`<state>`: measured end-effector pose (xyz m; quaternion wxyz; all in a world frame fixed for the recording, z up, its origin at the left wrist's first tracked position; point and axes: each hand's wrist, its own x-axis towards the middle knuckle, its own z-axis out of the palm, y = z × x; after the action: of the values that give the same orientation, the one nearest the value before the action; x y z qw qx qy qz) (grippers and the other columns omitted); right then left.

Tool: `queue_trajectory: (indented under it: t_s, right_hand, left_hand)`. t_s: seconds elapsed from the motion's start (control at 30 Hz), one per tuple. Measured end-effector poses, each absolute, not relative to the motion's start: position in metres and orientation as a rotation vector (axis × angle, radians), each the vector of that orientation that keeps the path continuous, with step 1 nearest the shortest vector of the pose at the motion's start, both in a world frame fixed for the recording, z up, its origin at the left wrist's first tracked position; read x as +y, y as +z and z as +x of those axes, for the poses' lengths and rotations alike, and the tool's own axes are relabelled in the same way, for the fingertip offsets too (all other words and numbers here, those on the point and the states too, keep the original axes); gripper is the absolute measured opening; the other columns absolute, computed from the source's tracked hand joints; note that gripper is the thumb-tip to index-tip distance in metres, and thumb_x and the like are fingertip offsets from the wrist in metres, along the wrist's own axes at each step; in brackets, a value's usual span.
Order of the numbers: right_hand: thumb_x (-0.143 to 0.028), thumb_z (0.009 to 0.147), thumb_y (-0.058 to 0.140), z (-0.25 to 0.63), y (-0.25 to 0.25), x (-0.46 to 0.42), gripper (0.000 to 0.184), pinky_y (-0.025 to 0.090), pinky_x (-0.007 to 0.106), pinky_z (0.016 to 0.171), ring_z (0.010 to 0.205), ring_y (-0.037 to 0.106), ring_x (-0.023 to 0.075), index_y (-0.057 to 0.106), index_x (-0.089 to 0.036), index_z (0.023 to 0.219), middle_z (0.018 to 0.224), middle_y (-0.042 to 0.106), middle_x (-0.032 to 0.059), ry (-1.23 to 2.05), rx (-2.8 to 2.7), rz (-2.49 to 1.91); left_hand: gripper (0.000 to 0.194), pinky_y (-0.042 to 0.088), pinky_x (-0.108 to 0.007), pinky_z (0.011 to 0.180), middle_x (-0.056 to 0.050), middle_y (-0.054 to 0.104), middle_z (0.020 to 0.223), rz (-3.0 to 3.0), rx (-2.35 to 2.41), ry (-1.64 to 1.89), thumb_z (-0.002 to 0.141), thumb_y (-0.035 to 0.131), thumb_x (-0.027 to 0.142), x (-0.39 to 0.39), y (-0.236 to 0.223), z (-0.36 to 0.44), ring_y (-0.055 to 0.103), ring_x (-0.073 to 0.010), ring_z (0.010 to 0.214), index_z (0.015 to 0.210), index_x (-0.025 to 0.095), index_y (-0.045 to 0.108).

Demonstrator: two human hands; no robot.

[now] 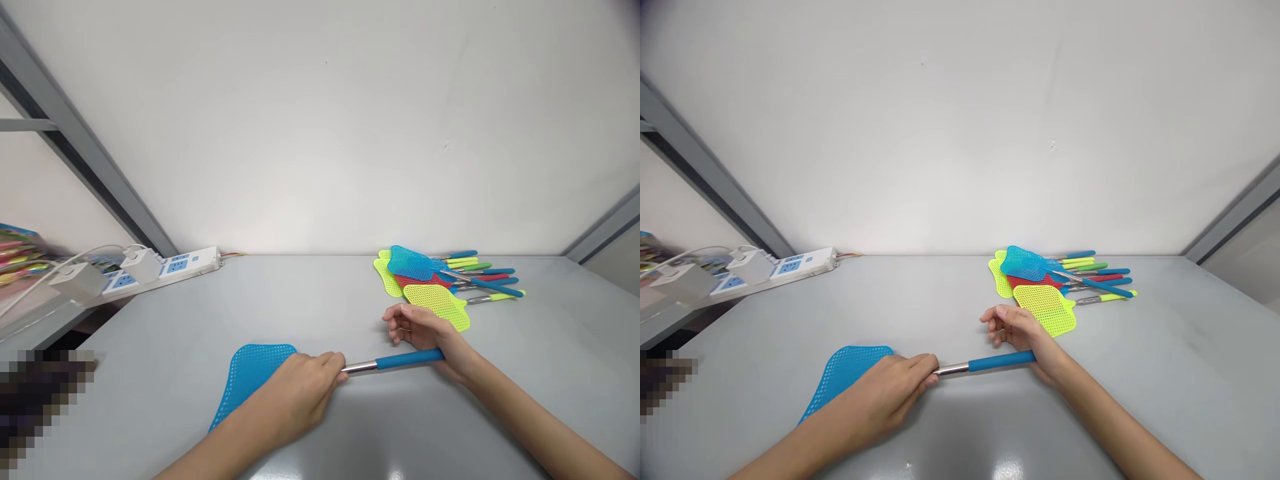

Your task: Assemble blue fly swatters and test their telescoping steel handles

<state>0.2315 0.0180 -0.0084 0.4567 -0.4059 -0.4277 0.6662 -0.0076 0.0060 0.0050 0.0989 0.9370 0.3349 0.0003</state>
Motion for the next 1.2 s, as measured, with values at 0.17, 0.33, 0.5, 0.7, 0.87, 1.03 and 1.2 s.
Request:
queue_trajectory:
  t_s: [0.17,0.33,0.5,0.7,0.87,1.03,1.2]
  right_hand:
    - [-0.043,0.073,0.055,0.229,-0.009,0.016,0.031,0.042,0.028,0.062,0.066,0.048,0.0166,0.066,-0.014,0.079,0.069,0.052,0.0055,1.656,-1.079,-0.994]
    - [-0.040,0.076,0.052,0.226,-0.006,0.012,0.029,0.041,0.028,0.064,0.067,0.048,0.0171,0.066,-0.015,0.079,0.070,0.051,0.0053,1.637,-1.088,-1.001]
    - [-0.035,0.080,0.045,0.224,-0.007,0.008,0.029,0.040,0.029,0.069,0.071,0.047,0.0186,0.067,-0.016,0.079,0.073,0.052,0.0062,1.590,-1.121,-0.957]
    - [-0.031,0.080,0.043,0.220,-0.009,0.005,0.029,0.038,0.030,0.073,0.075,0.046,0.0191,0.067,-0.015,0.081,0.075,0.054,0.0070,1.609,-1.151,-0.887]
    - [-0.031,0.078,0.045,0.219,-0.010,0.001,0.029,0.039,0.033,0.072,0.071,0.045,0.0182,0.067,-0.012,0.082,0.072,0.048,0.0062,1.733,-1.149,-0.777]
    - [-0.032,0.076,0.050,0.213,-0.014,-0.002,0.025,0.041,0.032,0.068,0.065,0.040,0.0149,0.066,-0.011,0.077,0.068,0.038,0.0023,1.802,-1.098,-0.714]
    - [-0.030,0.076,0.052,0.208,-0.017,-0.004,0.024,0.036,0.025,0.061,0.063,0.043,0.0134,0.062,-0.010,0.071,0.065,0.037,0.0007,1.791,-1.058,-0.717]
  left_hand:
    - [0.022,0.025,-0.026,0.049,0.001,0.057,0.071,2.771,0.997,0.003,0.092,0.024,0.025,0.004,0.006,-0.007,0.051,-0.0142,0.055,0.078,0.020,0.040]
    - [0.020,0.025,-0.027,0.048,0.001,0.056,0.070,2.754,1.000,0.040,0.091,0.026,0.023,0.004,0.004,-0.007,0.051,-0.0139,0.054,0.077,0.020,0.040]
    - [0.018,0.024,-0.027,0.047,0.001,0.056,0.070,2.761,1.000,0.059,0.090,0.026,0.022,0.004,0.001,-0.006,0.051,-0.0144,0.052,0.077,0.020,0.039]
    - [0.014,0.025,-0.026,0.046,0.001,0.058,0.073,2.740,1.019,-0.012,0.087,0.030,0.016,0.001,0.002,-0.003,0.053,-0.0149,0.053,0.077,0.020,0.039]
    - [0.012,0.026,-0.027,0.047,0.001,0.059,0.072,2.729,1.008,-0.070,0.084,0.032,0.014,-0.006,-0.004,0.000,0.055,-0.0162,0.056,0.078,0.020,0.038]
    - [0.010,0.027,-0.028,0.046,0.000,0.059,0.078,2.733,1.018,-0.156,0.082,0.033,0.013,-0.011,-0.006,0.004,0.057,-0.0181,0.057,0.083,0.021,0.039]
    - [0.014,0.033,-0.028,0.050,-0.002,0.060,0.083,2.701,1.022,-0.277,0.079,0.033,0.009,-0.014,0.001,0.007,0.058,-0.0201,0.063,0.084,0.020,0.040]
